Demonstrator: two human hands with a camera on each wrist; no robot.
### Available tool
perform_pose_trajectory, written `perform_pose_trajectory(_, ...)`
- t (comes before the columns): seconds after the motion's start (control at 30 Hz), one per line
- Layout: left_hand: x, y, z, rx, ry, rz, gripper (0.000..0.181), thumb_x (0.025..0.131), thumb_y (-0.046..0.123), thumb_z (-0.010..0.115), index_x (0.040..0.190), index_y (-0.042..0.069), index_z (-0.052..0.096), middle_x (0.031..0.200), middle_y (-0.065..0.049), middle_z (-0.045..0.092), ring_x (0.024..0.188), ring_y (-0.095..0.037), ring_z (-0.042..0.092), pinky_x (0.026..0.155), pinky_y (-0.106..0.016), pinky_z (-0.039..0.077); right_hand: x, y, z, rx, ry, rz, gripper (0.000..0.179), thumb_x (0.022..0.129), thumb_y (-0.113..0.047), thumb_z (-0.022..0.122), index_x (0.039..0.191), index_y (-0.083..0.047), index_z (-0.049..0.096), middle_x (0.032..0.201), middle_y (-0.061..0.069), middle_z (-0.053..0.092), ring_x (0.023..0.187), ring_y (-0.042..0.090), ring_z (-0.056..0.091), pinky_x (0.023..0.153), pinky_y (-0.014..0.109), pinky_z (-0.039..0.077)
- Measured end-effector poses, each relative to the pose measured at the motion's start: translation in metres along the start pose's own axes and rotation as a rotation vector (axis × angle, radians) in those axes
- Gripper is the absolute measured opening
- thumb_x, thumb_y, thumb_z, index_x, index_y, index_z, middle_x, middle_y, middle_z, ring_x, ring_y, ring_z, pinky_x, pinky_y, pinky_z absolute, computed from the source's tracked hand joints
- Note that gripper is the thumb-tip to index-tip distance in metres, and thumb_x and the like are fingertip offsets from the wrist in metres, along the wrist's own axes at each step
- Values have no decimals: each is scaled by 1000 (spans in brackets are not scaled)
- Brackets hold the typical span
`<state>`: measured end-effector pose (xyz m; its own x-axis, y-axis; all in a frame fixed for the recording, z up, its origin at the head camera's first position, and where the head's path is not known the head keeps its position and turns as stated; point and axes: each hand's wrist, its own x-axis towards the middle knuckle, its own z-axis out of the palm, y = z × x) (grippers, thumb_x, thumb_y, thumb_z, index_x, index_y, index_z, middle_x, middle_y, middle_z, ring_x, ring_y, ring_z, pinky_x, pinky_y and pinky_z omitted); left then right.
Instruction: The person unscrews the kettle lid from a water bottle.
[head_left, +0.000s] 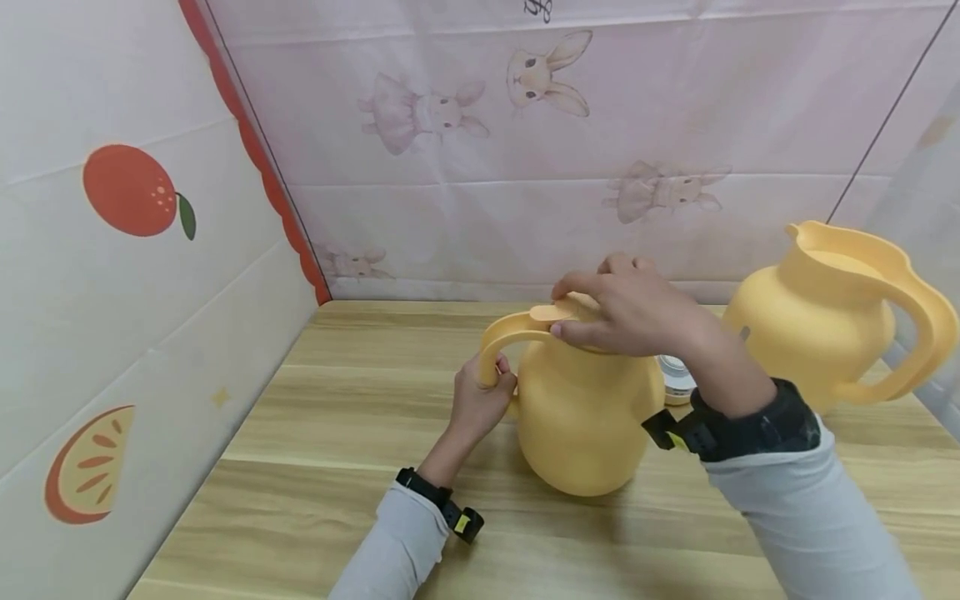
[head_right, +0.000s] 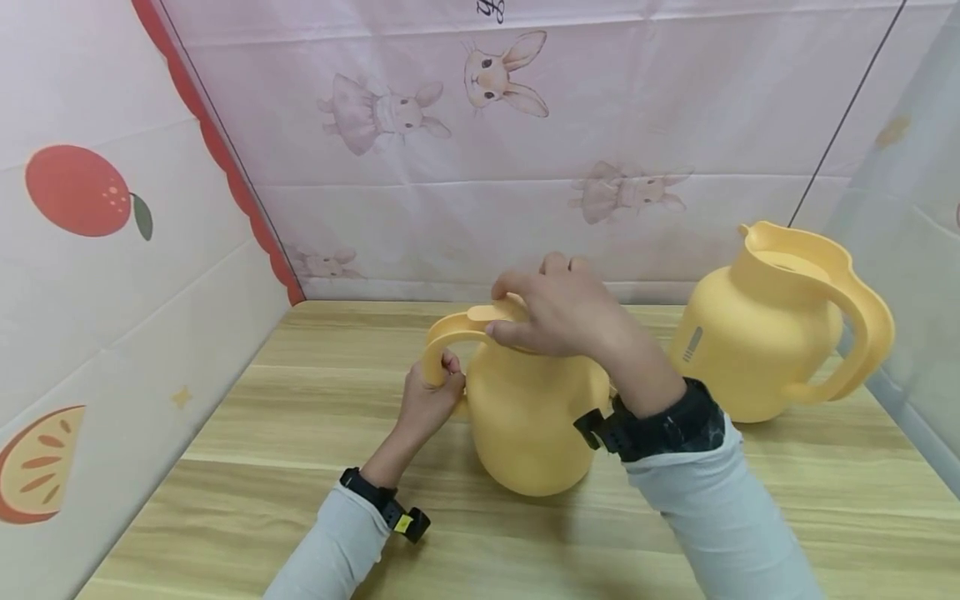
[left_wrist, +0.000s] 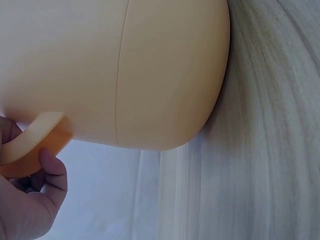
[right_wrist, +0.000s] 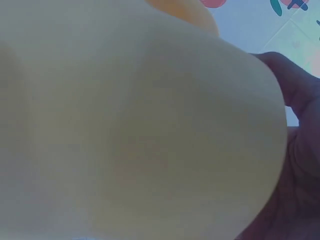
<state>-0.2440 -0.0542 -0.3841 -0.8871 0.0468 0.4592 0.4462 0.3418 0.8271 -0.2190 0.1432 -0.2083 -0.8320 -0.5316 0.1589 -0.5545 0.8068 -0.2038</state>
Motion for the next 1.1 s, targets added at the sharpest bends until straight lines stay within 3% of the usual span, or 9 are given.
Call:
perform_pose_trajectory(0.17,0,-1,0,-18,-14,-16,11,71,-1,55,70,10,53,51,5,37,44,-7,34,40,-22,27,3,2,-4,13,-60,-45,34,87,-41,61,114,-20,61,96,12,60,93,31,45,74,44,32)
perform_pose_trajectory(0.47,-1,-1,0,-17,-13,-6,12,71,-2,55,70,10,53,53,5,39,44,-7,36,41,-22,29,8,5,-10,16,-120,-128,28,87,-37,63,111,-22,62,74,1,56,85,27,43,73,41,29)
perform_pose_trajectory(0.87,-2,4,2,-34,-41,-18,13,71,-3,55,69,10,53,55,4,42,46,-7,38,43,-22,31,7,9,-21,30,-198,-121,32,85,-42,64,113,-26,60,88,4,56,89,26,42,70,40,33)
perform_pose_trajectory(1.1,-2,7,1,-24,-51,-20,12,70,-2,55,70,10,54,56,3,43,47,-7,40,43,-22,33,7,10,-24,26,-203,-155,31,86,-40,63,113,-26,60,87,3,56,89,26,42,71,40,33)
